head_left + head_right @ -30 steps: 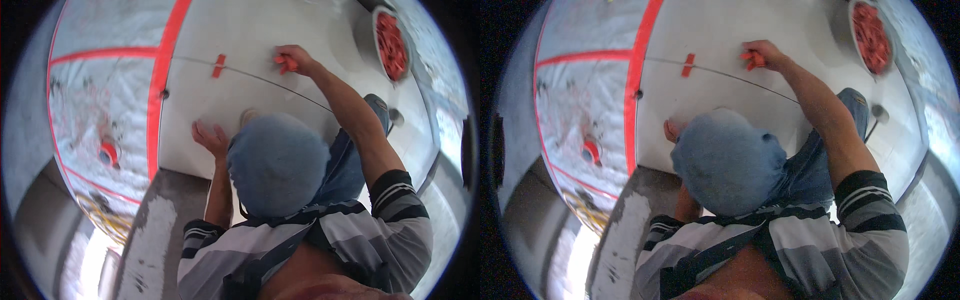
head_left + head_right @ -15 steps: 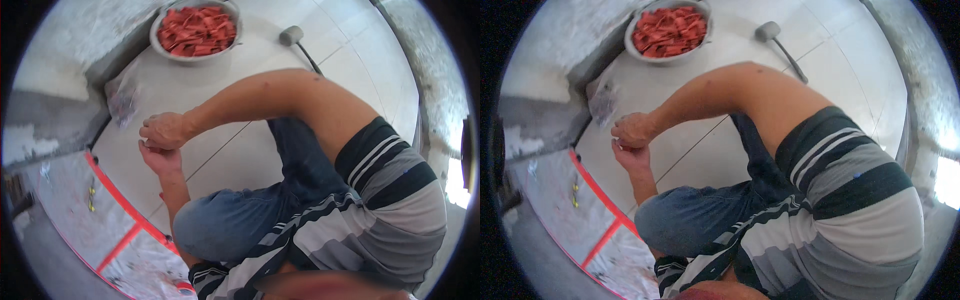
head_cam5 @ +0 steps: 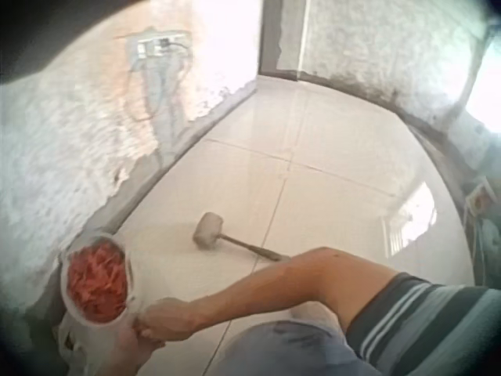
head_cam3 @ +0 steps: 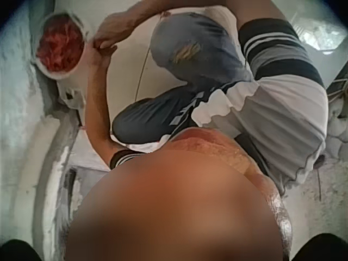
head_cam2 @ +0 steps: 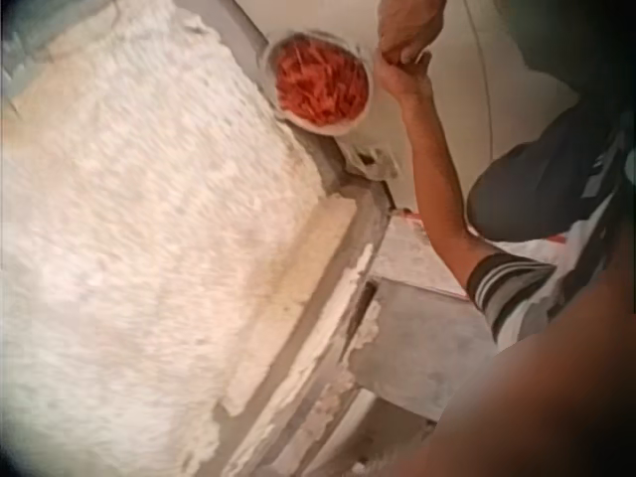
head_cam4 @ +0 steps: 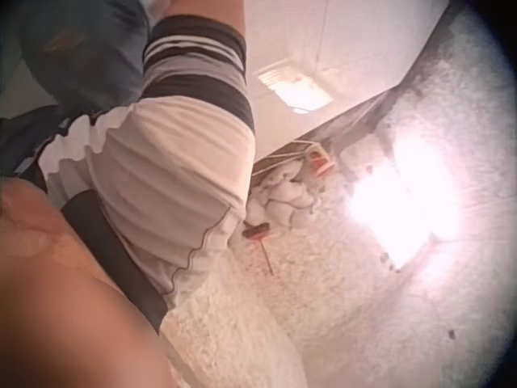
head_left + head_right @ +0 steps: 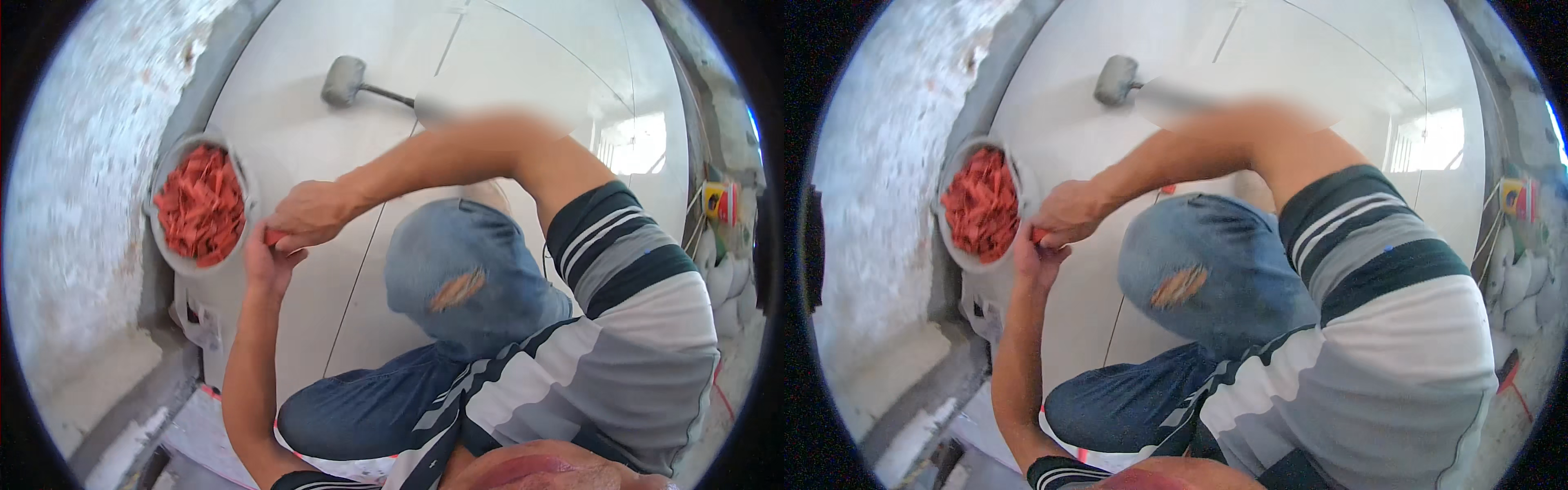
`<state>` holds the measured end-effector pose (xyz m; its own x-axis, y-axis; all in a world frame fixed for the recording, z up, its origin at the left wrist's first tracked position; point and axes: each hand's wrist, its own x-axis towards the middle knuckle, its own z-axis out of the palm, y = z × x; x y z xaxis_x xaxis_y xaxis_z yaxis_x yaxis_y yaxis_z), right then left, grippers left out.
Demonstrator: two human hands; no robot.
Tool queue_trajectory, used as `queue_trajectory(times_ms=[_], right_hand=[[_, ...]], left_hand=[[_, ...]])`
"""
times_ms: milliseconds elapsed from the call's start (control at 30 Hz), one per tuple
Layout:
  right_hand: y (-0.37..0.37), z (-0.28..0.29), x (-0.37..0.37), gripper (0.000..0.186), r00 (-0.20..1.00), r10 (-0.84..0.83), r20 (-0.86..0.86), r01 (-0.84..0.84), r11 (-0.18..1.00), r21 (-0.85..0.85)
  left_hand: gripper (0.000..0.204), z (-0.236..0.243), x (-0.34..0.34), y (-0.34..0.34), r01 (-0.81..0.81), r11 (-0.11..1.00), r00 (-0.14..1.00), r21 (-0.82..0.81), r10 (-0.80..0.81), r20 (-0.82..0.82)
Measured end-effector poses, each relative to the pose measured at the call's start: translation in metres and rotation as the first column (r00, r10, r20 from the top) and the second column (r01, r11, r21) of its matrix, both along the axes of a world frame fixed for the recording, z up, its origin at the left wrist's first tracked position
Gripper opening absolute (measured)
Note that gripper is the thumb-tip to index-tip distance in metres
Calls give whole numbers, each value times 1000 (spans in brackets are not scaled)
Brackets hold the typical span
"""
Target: Laying and aligning large floor tiles using spacers and a rubber mallet.
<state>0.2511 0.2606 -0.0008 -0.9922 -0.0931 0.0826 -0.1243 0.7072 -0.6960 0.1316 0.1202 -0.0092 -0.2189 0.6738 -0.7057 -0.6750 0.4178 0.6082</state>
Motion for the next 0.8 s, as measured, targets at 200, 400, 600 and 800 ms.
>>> queue_trajectory(times_ms=[200,400,600,800], right_hand=[[78,-26,118,30,809,-566,162,588,773,-238],[122,-52,203,27,562,-783,267,825,512,-237],[134,-72,229,26,470,-848,246,855,368,-365],[194,-113,262,19,304,-938,168,930,254,-265]], left_hand=[[39,-17,102,139,5,991,1000,-135,-5,0],[42,-57,187,219,-53,990,987,-128,71,143],[24,-85,223,243,-333,926,921,-179,360,146],[24,-87,195,208,-131,976,967,-173,164,196]])
